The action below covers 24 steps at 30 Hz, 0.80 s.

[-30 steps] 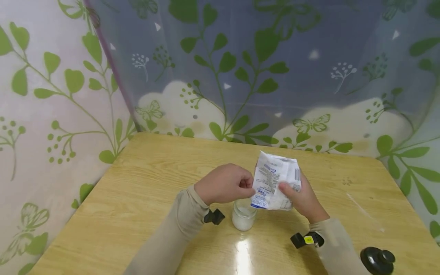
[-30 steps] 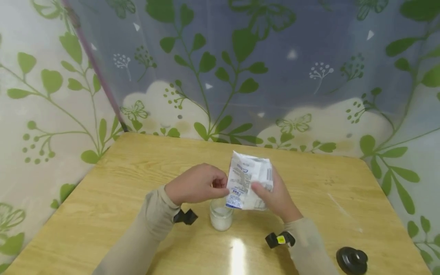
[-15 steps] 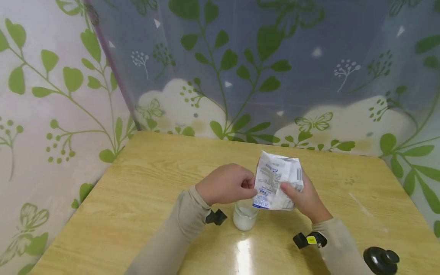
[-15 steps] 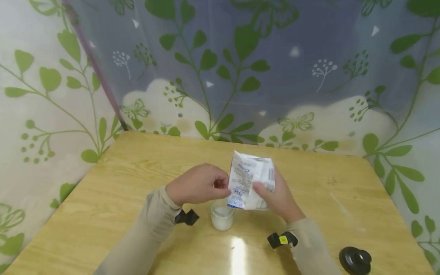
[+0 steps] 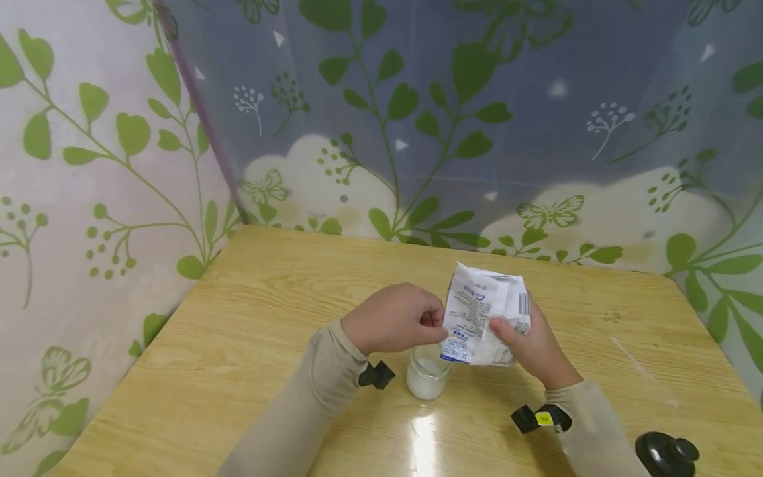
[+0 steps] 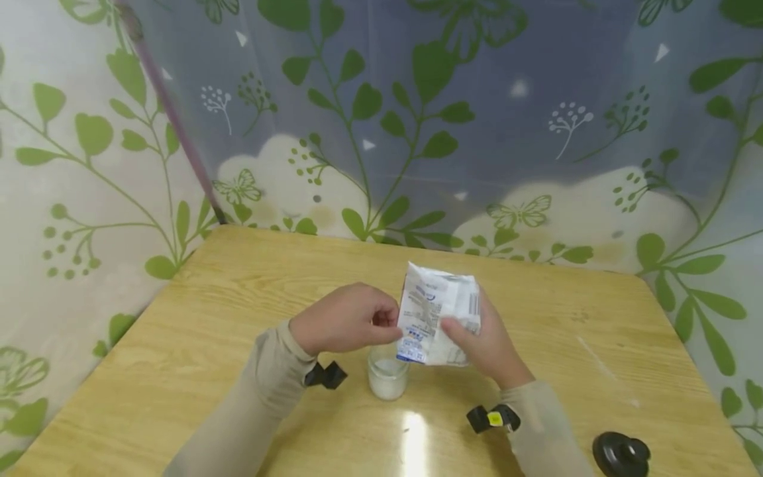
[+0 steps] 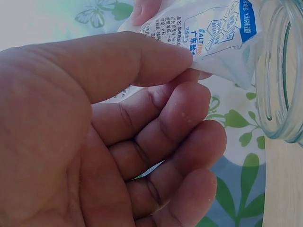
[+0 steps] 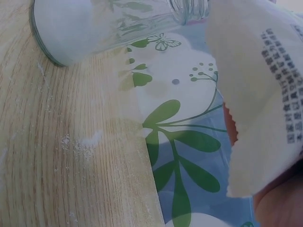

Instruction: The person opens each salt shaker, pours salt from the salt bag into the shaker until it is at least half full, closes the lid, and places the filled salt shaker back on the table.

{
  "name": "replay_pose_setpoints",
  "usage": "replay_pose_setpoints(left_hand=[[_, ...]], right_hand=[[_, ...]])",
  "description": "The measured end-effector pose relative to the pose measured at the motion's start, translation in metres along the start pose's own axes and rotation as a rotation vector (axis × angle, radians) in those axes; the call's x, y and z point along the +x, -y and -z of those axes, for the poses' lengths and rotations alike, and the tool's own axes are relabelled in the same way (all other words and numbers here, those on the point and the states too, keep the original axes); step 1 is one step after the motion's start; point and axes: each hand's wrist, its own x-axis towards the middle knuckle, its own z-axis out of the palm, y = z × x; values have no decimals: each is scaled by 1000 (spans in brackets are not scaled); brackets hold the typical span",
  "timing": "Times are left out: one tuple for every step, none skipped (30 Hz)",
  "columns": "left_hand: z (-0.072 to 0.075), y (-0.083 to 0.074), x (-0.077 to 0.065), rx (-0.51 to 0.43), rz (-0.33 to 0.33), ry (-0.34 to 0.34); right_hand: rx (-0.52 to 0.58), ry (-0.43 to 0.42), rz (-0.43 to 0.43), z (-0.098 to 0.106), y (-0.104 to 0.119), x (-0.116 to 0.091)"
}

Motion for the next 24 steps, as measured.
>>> replay_pose_setpoints(left_hand=[[0,0,0,1,0,2],[0,0,0,3,0,4],[0,0,0,5,0,5],[0,0,-1,6,-2,6],[1,1,-1,6,-3,6],[1,1,-1,4,-3,7],[1,1,-1,2,-3,7],[0,1,-1,1,-2,7],[0,2,-1,-1,-2,7],[0,2,-1,-2,-2,8],[0,2,-1,-1,0,8],[0,2,-1,-1,0,9],[0,2,-1,1,1,10],[0,2,-1,3,3,12],[0,1,-1,5,4,14],[0,1,-1,9,6,17],[1,1,-1,13,8,20],[1,0,-1,17,8,22],[1,0,-2,19,9,24],[2,0,-2,20,9,25],[2,0,-2,21,9,26],[3,0,-2,22,8,26],[3,0,-2,21,8,27],[3,0,-3,19,9,27]], right_hand=[[6,0,-1,0,0,0],[5,2,-1,0,1,0],[3,1,-1,-1,1,0],[2,-1,-2,-1,1,0],[1,-3,-4,-1,1,0],[-1,-5,-7,-1,0,0],[-9,-5,-8,-1,0,0],[-17,-5,-9,-1,0,0],[-20,-5,-9,-2,0,0],[-20,-5,-9,-1,0,0],[-21,-3,-11,-1,0,0],[-21,-3,-11,-1,-1,0],[-20,-3,-11,-2,0,-1],[-18,-2,-11,-2,0,-1],[-14,-2,-11,-2,0,-1],[-10,-1,-11,-2,0,-1],[-9,0,-11,-2,0,-1],[-8,1,-7,-2,0,-1],[-8,2,-5,-2,0,-1],[-8,4,-3,-2,0,-1],[-2,4,-3,-2,0,-1],[0,4,-4,-2,-1,-1],[2,3,-4,-2,-1,0],[3,2,-5,-2,-1,0]])
